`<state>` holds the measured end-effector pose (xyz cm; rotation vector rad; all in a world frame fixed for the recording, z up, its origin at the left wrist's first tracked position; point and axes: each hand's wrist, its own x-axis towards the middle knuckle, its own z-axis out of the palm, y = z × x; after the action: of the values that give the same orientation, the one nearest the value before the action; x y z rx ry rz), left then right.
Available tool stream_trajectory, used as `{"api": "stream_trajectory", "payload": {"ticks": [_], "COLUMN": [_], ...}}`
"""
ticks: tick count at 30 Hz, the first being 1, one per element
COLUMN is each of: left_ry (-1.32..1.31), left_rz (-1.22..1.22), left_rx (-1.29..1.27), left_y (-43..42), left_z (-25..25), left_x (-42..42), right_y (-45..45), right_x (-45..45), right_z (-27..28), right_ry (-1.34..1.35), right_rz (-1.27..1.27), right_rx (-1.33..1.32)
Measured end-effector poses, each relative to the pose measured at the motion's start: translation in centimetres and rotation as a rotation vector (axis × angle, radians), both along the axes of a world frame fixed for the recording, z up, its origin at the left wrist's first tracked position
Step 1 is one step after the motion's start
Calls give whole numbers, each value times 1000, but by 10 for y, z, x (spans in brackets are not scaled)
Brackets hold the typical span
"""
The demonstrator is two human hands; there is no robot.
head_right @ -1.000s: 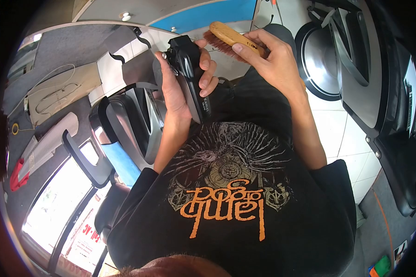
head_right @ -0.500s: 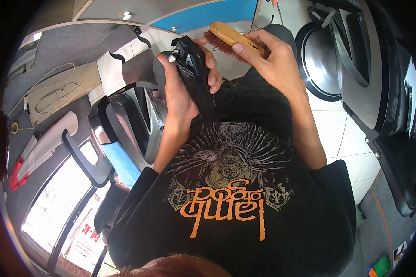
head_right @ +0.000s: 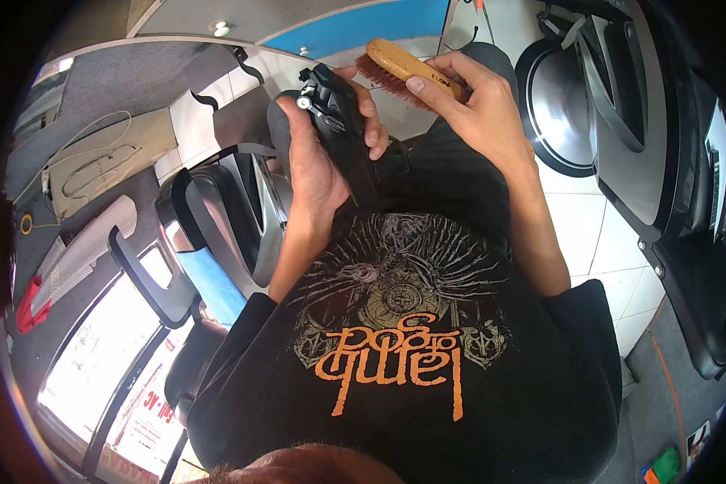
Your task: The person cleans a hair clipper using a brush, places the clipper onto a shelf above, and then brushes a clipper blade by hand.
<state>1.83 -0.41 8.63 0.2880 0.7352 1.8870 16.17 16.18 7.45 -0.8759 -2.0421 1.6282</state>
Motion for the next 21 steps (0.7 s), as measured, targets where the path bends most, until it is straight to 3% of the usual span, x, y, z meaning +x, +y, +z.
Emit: {"api": "stream_trajectory", "payload": {"ticks": [3, 7, 10, 21], "left_ry": [-76, -532, -635, -438], "left_rz": [-22, -99, -124, 16], "left_rx": [-86, 159, 233, 31], "left_y": [0, -3, -4, -2], "left_z": [12, 5, -9, -1], "left_x": [0, -10, -18, -8], "right_y": [0, 0, 1, 0], "right_x": [0, 0, 1, 0], "right_z": [2, 1, 0, 3], "right_ry": [-5, -3, -29, -20], "right_rz": [4, 13, 13, 21], "right_rx": [17, 46, 35, 46]}}
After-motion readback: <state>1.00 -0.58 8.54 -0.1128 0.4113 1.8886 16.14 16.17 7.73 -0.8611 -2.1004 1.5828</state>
